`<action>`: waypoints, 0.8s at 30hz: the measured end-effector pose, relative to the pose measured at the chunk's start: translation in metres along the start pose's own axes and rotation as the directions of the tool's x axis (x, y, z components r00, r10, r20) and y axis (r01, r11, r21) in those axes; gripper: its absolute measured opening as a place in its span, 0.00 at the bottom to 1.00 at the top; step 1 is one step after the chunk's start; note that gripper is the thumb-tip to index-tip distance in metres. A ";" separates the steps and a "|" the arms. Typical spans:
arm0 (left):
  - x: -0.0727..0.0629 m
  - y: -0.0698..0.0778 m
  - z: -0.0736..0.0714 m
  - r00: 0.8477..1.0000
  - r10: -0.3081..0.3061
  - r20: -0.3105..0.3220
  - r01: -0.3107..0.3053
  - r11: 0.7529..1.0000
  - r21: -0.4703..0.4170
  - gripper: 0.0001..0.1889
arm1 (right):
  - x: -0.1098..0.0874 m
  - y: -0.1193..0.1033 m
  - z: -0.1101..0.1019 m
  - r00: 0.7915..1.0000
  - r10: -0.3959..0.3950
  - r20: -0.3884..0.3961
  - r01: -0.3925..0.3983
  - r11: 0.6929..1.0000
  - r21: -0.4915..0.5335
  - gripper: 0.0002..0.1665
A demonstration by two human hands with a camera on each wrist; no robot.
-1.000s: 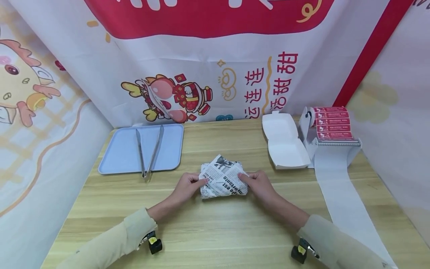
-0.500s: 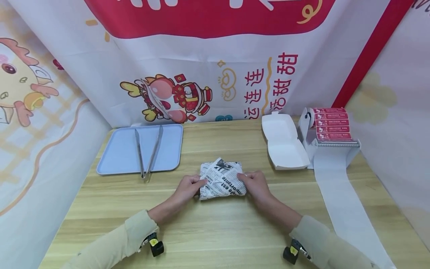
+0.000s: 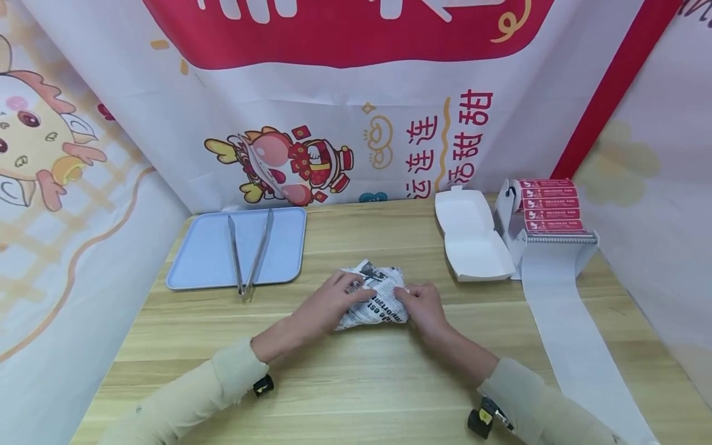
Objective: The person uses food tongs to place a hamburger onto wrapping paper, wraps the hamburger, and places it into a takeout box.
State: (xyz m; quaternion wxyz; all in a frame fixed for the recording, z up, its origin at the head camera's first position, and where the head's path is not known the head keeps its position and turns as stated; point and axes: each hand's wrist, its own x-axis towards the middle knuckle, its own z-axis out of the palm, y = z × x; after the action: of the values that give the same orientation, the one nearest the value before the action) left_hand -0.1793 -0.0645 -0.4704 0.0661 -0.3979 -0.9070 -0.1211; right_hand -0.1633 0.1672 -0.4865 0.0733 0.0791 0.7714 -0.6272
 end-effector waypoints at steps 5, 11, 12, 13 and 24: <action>0.010 0.007 -0.011 0.980 0.011 0.199 -0.018 0.999 0.033 0.28 | -0.003 0.003 -0.017 0.985 -0.049 0.168 0.087 0.969 -0.231 0.21; 0.014 0.012 -0.014 0.985 0.001 0.173 -0.007 0.999 0.037 0.19 | -0.009 0.001 -0.031 0.934 -0.014 0.357 0.125 0.949 -0.289 0.14; 0.014 0.012 -0.014 0.985 -0.002 0.173 -0.005 0.999 0.038 0.19 | -0.009 0.002 -0.031 0.928 -0.017 0.371 0.130 0.951 -0.281 0.13; 0.014 0.012 -0.014 0.985 -0.002 0.174 -0.005 0.999 0.042 0.20 | -0.008 0.003 -0.031 0.923 -0.025 0.383 0.140 0.951 -0.277 0.12; 0.017 0.016 -0.010 0.987 0.039 0.154 -0.059 0.990 0.125 0.22 | -0.006 0.008 -0.040 0.873 -0.074 0.482 0.272 0.895 -0.354 0.11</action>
State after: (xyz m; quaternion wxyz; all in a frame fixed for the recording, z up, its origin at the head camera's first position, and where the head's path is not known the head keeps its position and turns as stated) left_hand -0.1787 -0.0453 -0.4547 0.0255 -0.4229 -0.9053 -0.0300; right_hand -0.1559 0.2073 -0.4851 0.2095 -0.1585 0.8505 -0.4556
